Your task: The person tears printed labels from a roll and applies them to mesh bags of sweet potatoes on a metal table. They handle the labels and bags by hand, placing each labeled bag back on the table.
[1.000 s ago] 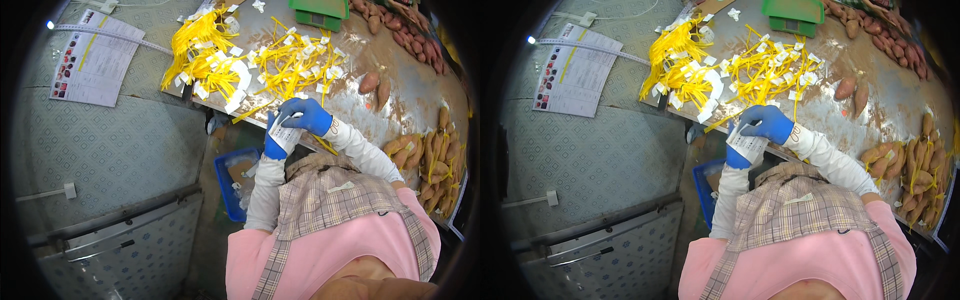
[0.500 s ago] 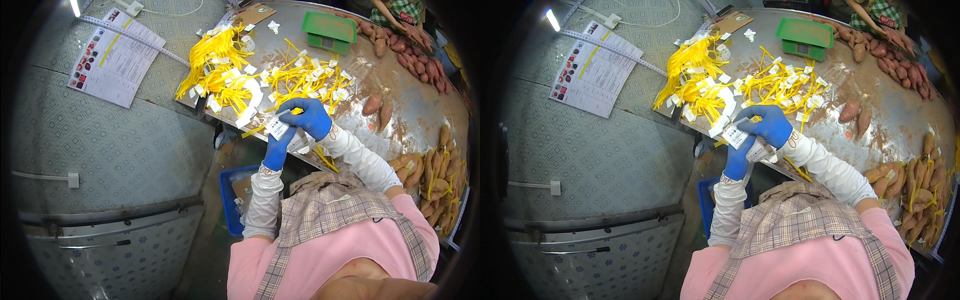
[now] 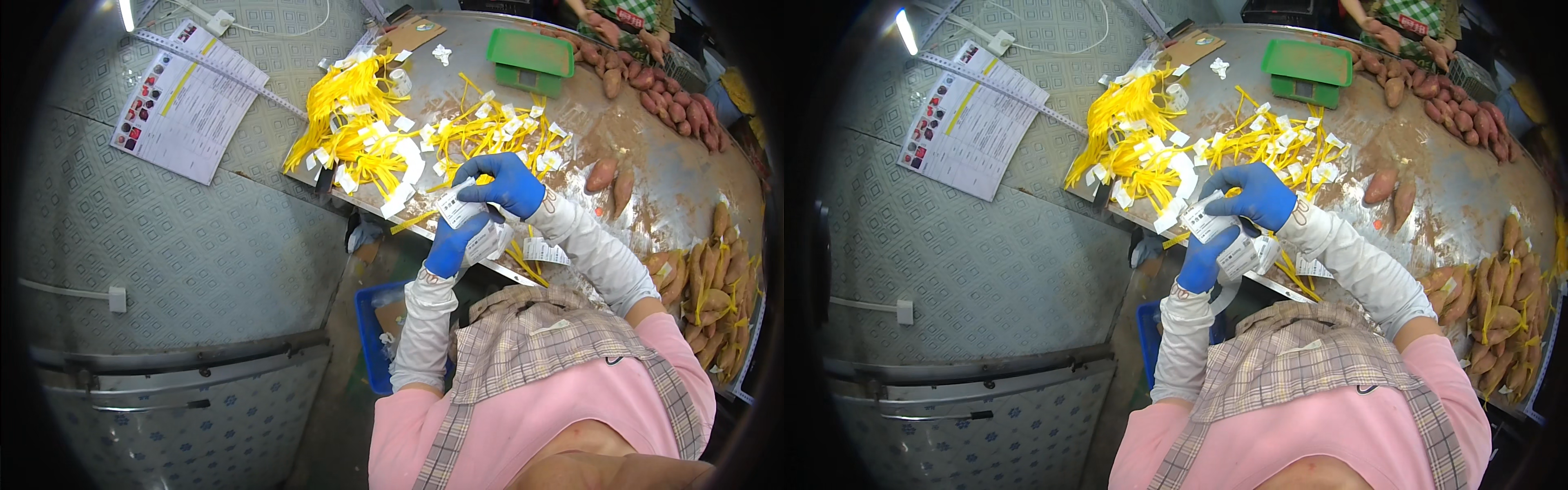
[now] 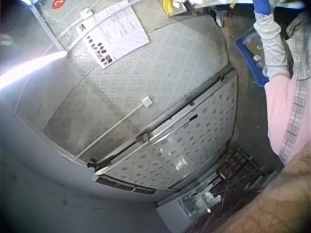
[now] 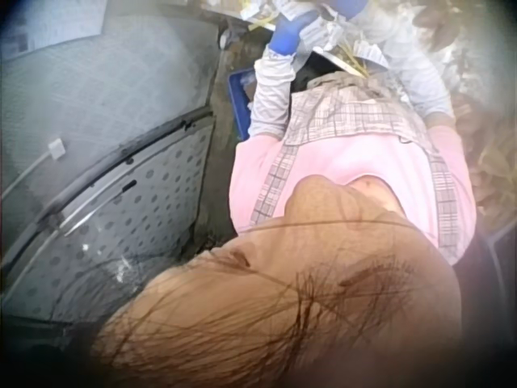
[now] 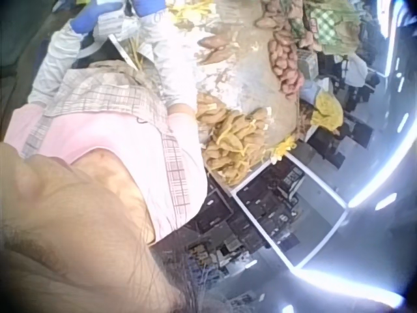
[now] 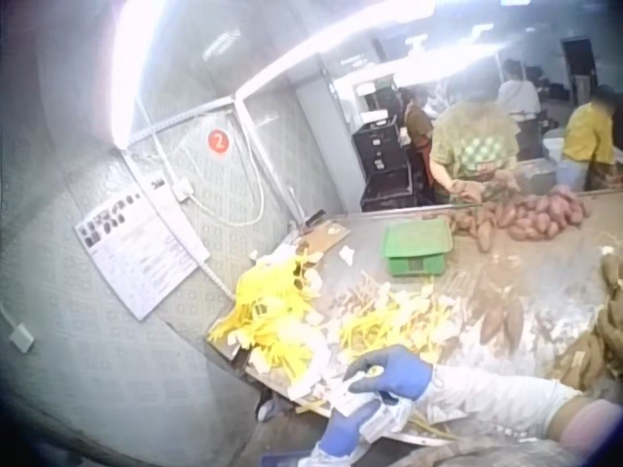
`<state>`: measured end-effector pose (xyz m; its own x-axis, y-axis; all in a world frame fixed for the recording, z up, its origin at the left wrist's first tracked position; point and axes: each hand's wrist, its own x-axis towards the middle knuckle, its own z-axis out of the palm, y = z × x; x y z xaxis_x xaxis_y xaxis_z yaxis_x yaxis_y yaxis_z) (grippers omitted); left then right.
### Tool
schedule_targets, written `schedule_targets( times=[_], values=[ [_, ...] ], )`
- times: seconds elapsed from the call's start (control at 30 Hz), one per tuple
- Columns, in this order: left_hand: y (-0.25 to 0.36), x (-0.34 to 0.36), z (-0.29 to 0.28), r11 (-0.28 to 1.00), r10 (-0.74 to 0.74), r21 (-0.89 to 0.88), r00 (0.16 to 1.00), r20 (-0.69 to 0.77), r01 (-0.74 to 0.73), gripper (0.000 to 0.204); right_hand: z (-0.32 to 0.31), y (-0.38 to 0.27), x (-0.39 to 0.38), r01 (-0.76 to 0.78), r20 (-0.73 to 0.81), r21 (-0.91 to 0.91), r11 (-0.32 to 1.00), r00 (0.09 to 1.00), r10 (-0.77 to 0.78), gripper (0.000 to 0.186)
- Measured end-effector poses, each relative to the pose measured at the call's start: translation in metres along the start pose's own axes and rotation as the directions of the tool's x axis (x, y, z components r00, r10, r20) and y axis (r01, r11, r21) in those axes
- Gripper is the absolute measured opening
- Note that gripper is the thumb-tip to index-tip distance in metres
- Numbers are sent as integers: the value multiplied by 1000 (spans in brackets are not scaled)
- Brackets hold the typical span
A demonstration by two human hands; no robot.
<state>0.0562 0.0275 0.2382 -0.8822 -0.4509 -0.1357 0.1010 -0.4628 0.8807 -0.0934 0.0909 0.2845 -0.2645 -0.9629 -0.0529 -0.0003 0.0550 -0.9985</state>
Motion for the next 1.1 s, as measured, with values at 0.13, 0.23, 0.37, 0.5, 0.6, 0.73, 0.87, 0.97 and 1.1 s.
schedule_targets(
  times=[0.13,0.23,0.37,0.5,0.6,0.73,0.87,0.97,1.1],
  values=[
    [-7,6,-10,1000,8,2,1000,-11,-8,28,-9,4,7,73,116,-51,996,991,-67,21],
    [-1,6,-6,1000,17,14,1000,17,-18,29,-12,-12,4,18,235,-18,1000,972,-13,24],
    [4,11,-6,998,21,65,997,71,-26,30,-19,-21,6,77,262,-142,987,964,-38,24],
    [11,11,-1,998,16,63,996,91,-22,31,-21,-30,10,259,211,-376,890,959,-190,21],
    [18,10,5,993,43,109,995,88,-53,32,-23,-36,14,289,231,-420,860,951,-207,19],
    [25,14,8,993,43,106,993,112,-55,30,-24,-48,9,141,171,-409,902,982,-76,18],
    [25,16,15,996,81,37,996,26,-82,20,-22,-37,14,410,137,-485,772,908,-397,26],
    [28,17,17,993,104,66,994,-45,-101,20,-20,-42,11,589,195,-564,579,776,-600,29],
    [23,20,14,993,96,66,995,-25,-94,20,-23,-37,12,608,262,-679,410,723,-639,14]
  ],
)
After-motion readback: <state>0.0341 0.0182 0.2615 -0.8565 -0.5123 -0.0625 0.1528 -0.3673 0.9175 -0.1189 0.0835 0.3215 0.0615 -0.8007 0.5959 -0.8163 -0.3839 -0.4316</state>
